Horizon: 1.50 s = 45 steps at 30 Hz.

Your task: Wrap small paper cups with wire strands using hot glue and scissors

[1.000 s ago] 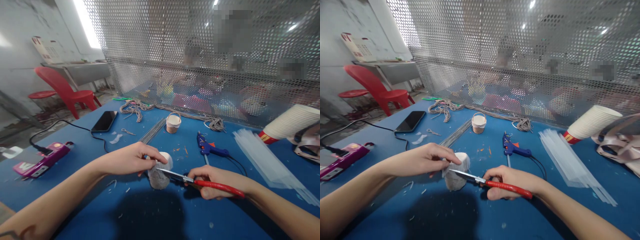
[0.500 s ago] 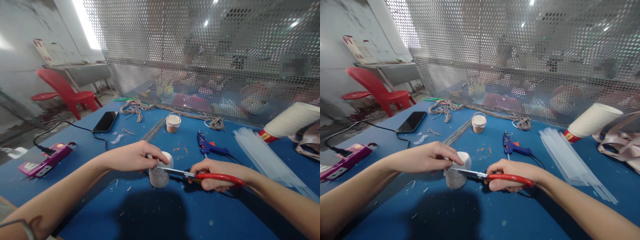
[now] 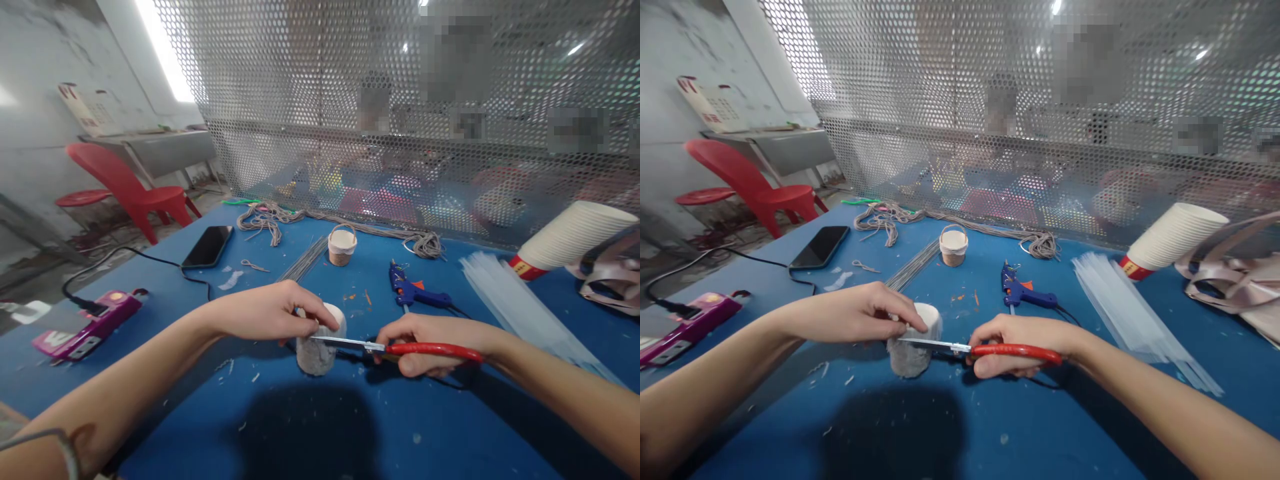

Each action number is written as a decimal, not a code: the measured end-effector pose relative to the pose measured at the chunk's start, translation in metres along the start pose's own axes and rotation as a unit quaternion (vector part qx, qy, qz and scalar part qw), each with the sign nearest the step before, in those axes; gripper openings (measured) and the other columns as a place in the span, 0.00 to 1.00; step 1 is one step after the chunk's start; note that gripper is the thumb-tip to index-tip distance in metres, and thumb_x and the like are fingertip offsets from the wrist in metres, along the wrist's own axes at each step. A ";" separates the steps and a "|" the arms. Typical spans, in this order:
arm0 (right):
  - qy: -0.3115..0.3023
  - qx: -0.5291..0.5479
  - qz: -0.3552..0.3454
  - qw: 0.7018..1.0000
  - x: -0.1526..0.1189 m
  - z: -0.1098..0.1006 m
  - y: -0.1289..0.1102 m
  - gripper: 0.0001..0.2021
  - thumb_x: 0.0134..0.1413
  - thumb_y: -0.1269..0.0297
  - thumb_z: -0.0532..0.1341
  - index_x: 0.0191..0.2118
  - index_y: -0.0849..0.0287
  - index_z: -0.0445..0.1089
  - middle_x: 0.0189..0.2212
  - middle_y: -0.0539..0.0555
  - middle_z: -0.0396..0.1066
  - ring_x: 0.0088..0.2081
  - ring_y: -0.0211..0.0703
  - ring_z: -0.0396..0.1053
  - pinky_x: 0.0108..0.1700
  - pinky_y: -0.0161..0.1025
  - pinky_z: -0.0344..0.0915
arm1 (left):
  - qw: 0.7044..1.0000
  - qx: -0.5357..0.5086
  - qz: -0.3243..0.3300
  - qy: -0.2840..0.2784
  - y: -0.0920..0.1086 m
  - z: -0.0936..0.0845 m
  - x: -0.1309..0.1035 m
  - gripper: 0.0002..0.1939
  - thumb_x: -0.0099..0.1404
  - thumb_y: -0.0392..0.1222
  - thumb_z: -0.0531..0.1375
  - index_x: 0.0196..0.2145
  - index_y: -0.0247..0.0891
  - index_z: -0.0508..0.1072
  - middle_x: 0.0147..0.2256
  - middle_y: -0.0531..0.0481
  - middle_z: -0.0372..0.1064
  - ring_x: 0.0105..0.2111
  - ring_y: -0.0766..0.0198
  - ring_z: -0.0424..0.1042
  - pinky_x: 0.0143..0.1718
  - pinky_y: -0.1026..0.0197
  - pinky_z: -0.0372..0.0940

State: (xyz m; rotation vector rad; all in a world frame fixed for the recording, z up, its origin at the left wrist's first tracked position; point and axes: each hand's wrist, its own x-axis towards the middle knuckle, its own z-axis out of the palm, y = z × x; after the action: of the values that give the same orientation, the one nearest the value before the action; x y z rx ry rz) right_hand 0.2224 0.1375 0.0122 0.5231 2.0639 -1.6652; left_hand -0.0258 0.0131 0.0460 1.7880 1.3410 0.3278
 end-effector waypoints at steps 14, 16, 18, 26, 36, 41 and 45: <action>0.002 -0.027 0.008 1.000 0.000 -0.001 -0.006 0.25 0.46 0.45 0.65 0.42 0.63 0.68 0.18 0.42 0.56 0.16 0.26 0.52 0.16 0.25 0.52 | 1.000 -0.005 0.016 -0.010 0.009 -0.003 0.002 0.17 0.60 0.35 0.55 0.43 0.38 0.78 0.29 0.52 0.72 0.24 0.69 0.63 0.25 0.69 0.58; 0.007 -0.037 0.008 0.999 -0.001 -0.001 -0.005 0.25 0.47 0.45 0.64 0.42 0.63 0.68 0.17 0.42 0.56 0.16 0.27 0.51 0.16 0.26 0.51 | 1.000 -0.008 0.016 -0.009 0.009 -0.002 0.002 0.17 0.60 0.34 0.54 0.43 0.37 0.79 0.29 0.52 0.72 0.23 0.69 0.62 0.24 0.69 0.58; 0.003 -0.042 -0.002 0.999 -0.001 -0.002 -0.004 0.27 0.46 0.44 0.64 0.43 0.63 0.68 0.17 0.42 0.56 0.16 0.27 0.51 0.16 0.26 0.50 | 1.000 -0.003 0.018 -0.009 0.008 -0.002 0.003 0.17 0.60 0.34 0.54 0.43 0.37 0.78 0.29 0.51 0.72 0.23 0.69 0.62 0.25 0.69 0.58; 0.008 -0.121 -0.046 0.992 0.002 -0.006 -0.003 0.27 0.47 0.42 0.63 0.41 0.64 0.70 0.18 0.43 0.56 0.18 0.29 0.51 0.19 0.28 0.49 | 1.000 -0.005 0.015 -0.008 0.008 -0.002 0.003 0.16 0.60 0.37 0.55 0.42 0.39 0.79 0.34 0.49 0.76 0.26 0.67 0.68 0.26 0.69 0.60; 0.004 -0.124 -0.044 0.991 0.003 -0.008 -0.003 0.28 0.45 0.43 0.64 0.42 0.65 0.70 0.19 0.43 0.57 0.18 0.29 0.52 0.18 0.28 0.50 | 0.999 0.009 0.033 -0.004 0.007 -0.002 0.006 0.16 0.59 0.37 0.55 0.42 0.39 0.80 0.32 0.50 0.77 0.27 0.67 0.69 0.27 0.68 0.60; 0.006 -0.118 -0.038 0.992 0.003 -0.008 -0.002 0.29 0.46 0.42 0.64 0.43 0.66 0.71 0.16 0.43 0.56 0.16 0.28 0.50 0.17 0.28 0.49 | 0.999 -0.012 0.040 0.003 0.006 -0.001 0.006 0.15 0.59 0.39 0.56 0.41 0.40 0.80 0.31 0.51 0.76 0.28 0.65 0.70 0.27 0.68 0.61; 0.008 -0.113 -0.044 0.993 0.003 -0.008 -0.003 0.26 0.43 0.46 0.67 0.40 0.65 0.72 0.16 0.42 0.56 0.17 0.29 0.50 0.17 0.28 0.48 | 0.999 0.001 0.032 -0.007 0.007 -0.002 0.006 0.16 0.60 0.37 0.55 0.42 0.38 0.79 0.35 0.49 0.77 0.29 0.65 0.70 0.29 0.67 0.61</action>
State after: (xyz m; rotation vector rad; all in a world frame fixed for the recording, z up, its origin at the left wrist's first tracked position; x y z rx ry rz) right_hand 0.2176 0.1449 0.0149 0.3767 2.2812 -1.4507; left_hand -0.0201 0.0190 0.0503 1.8348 1.2767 0.3469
